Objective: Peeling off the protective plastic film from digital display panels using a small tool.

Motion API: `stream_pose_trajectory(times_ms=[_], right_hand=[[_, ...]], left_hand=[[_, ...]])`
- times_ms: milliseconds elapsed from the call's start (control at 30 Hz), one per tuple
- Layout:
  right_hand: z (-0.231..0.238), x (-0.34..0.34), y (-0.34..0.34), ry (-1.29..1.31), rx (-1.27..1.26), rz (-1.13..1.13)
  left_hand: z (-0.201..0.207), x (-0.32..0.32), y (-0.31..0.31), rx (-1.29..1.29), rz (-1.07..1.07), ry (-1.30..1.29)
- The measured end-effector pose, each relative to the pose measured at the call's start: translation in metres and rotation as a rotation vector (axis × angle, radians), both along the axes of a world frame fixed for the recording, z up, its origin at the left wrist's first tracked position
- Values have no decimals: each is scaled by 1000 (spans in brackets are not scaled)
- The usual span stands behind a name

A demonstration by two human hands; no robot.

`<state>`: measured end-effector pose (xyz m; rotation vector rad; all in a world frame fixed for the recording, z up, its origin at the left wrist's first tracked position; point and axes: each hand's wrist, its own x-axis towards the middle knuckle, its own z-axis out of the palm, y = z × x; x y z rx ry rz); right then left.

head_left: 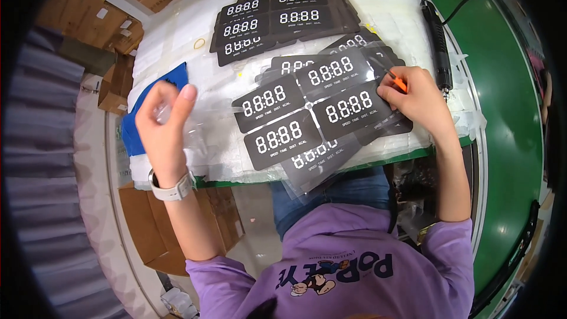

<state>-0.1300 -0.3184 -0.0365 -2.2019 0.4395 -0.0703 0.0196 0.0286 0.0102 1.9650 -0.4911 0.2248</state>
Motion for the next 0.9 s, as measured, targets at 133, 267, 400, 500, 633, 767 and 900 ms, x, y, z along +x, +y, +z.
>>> stream_pose_trajectory(times_ms=[133, 267, 400, 500, 633, 767, 900], right_hand=[[12, 0, 12, 1, -255, 36], [7, 8, 6, -365, -307, -44], [-6, 18, -2, -355, -572, -96], [-24, 20, -4, -352, -545, -161], [-29, 20, -4, -349, -588, -201], [-27, 21, -2, -337, -628, -176], [-24, 21, -5, -351, -534, -124]], left_hand=[[3, -2, -47, -84, -219, 98], [13, 3, -92, 96, -385, -44], [7, 1, -144, 409, -479, -258], [-22, 1, -167, 459, -498, -473], [-57, 4, -177, 528, -540, -396], [-65, -1, -178, 462, -507, -408], [-64, -1, -181, 450, -504, -384]])
